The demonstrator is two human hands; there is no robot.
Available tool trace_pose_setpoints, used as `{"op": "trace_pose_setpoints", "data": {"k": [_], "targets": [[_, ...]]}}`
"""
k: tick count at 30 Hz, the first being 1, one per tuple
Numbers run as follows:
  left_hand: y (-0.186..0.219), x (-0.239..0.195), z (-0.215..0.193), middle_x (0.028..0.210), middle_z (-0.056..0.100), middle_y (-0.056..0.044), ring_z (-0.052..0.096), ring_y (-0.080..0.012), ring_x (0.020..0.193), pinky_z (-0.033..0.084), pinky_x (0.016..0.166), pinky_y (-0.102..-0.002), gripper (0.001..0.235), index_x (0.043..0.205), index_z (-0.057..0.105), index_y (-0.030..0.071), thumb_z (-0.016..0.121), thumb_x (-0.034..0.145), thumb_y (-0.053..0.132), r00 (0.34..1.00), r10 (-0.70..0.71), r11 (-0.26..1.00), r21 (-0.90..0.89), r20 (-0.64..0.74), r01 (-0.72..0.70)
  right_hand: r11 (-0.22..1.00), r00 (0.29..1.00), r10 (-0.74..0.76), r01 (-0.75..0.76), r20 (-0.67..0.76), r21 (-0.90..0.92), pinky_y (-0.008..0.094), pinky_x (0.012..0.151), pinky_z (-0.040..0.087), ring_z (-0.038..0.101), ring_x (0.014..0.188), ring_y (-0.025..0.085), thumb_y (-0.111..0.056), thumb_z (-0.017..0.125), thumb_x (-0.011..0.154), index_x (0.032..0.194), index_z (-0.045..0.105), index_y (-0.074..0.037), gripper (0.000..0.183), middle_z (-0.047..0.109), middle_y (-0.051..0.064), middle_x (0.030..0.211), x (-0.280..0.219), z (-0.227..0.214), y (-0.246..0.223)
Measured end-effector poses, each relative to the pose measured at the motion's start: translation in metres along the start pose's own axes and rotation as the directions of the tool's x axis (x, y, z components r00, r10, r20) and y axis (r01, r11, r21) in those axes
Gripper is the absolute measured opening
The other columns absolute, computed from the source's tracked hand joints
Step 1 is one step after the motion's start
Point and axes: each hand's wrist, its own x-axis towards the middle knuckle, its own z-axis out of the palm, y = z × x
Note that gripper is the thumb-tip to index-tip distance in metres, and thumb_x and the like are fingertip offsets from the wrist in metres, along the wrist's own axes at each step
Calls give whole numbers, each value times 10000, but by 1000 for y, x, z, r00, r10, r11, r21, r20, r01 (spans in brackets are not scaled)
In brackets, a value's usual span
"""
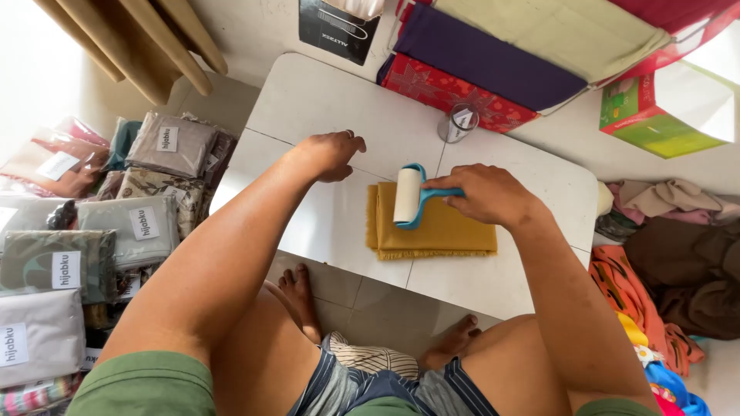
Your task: The person uses a lint roller to clean a mustard-colored cloth on a white table, then folds it and places it into a clear plastic bag. They seal the bag and add a label. Afterwards, they pick up a pile of colorful patterned fabrics from the floor and begin unfolding and arranging them on the table.
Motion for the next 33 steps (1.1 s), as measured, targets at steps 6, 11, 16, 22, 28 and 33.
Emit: {"op": "trace_pose_setpoints", "data": {"k": [6,11,16,22,28,33], "targets": [[21,-2,-8,1286,633,-116,655,-279,1200,555,963,-450,446,1376,572,166,691,946,167,997,49,998,22,52,-50,989,989,-132,136,-69,58,552,852,555,680,1001,399,-246,557,989,1450,577,-379,481,675,100,1119,23,47,-6],[44,6,-6,1278,621,-103,642,-269,1210,548,964,-427,369,1317,587,170,648,955,130,992,121,991,49,25,-123,981,984,-142,155,-110,114,554,895,544,665,1054,406,-244,527,1010,1469,552,-378,479,668,99,1142,5,47,3],[69,1,12,1278,583,-79,588,-268,1239,494,1017,-450,365,1291,515,195,631,983,353,972,236,969,69,1,-236,996,995,-5,14,-96,89,521,920,541,668,1045,378,-286,550,984,1422,594,-434,464,691,74,1110,-30,28,49],[95,-4,48,1406,483,-110,482,-268,1325,528,983,-428,713,1375,481,175,755,856,580,954,264,901,316,141,-296,961,990,110,-84,-88,263,512,927,537,680,1049,404,-205,654,920,1349,679,-396,471,733,122,1119,-44,65,126],[94,3,45,1406,469,-78,481,-262,1318,553,947,-429,731,1367,534,226,841,779,534,964,219,926,279,149,-254,868,898,438,-432,31,245,493,907,550,717,1011,418,-200,640,927,1370,694,-351,471,766,175,1136,-90,65,159],[95,2,41,1398,482,-88,511,-267,1311,565,935,-420,754,1365,546,241,868,746,528,961,213,927,274,174,-255,863,866,499,-498,7,82,524,896,602,733,1039,418,-415,515,977,1427,547,-466,453,747,147,1144,-90,97,124]]}}
